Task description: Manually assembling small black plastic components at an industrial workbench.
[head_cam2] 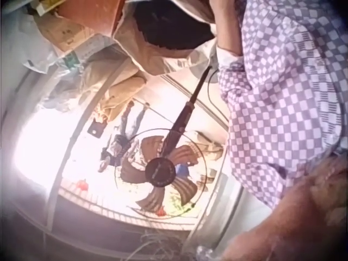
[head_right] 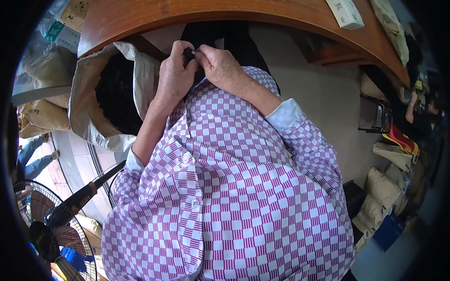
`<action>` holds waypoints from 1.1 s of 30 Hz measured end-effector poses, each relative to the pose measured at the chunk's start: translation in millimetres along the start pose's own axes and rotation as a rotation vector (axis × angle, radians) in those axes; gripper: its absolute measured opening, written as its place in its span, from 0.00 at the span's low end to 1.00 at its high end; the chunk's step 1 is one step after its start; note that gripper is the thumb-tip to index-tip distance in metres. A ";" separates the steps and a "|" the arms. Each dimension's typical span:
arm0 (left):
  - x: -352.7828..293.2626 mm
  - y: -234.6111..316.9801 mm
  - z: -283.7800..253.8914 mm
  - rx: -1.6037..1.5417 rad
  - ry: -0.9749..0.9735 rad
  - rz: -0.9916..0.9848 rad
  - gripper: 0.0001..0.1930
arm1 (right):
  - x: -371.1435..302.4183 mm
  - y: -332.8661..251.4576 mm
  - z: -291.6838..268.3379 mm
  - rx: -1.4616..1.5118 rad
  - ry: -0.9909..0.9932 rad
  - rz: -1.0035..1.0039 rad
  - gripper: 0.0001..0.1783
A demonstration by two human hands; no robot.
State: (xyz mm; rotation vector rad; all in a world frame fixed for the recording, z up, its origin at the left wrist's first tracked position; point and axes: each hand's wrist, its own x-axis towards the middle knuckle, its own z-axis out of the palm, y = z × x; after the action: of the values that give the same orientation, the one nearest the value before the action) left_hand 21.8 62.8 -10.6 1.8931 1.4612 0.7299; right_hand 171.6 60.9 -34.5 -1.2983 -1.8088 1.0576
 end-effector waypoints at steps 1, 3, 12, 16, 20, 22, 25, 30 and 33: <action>-0.4 -0.4 1.7 -0.001 0.002 0.000 0.16 | 0.2 0.2 1.5 -0.002 -0.002 -0.001 0.11; -1.5 -4.3 7.0 0.093 0.099 0.084 0.15 | 0.7 0.3 4.3 0.048 -0.011 0.067 0.11; -0.6 -20.5 13.1 -0.541 0.088 -0.029 0.11 | -0.4 3.3 0.2 0.331 0.080 0.012 0.13; 1.1 -2.8 -5.3 -1.180 -0.051 -0.233 0.09 | -3.9 -3.0 -11.4 0.579 -0.032 0.192 0.10; -0.3 -5.3 -6.8 -1.374 -0.105 -0.333 0.15 | -5.6 2.2 -15.3 0.729 0.018 0.151 0.08; -1.2 -10.7 -6.5 -1.351 -0.169 -0.314 0.18 | -6.9 4.8 -17.2 0.800 0.005 0.135 0.07; -4.6 -5.4 -5.7 -1.372 -0.335 -0.292 0.19 | -8.6 4.2 -22.3 0.942 -0.053 0.149 0.08; -9.4 -5.2 -5.0 -1.412 -0.482 -0.276 0.18 | -12.8 0.9 -23.7 0.971 -0.168 0.204 0.12; -11.2 0.0 -5.3 -1.336 -0.482 -0.260 0.18 | -14.1 6.2 -25.8 0.922 -0.173 0.203 0.13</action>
State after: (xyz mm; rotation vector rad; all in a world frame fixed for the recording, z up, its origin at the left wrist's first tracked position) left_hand 15.2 52.7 -7.7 0.7245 0.5574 0.7449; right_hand 200.5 54.5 -29.1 -0.8214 -1.0387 1.8561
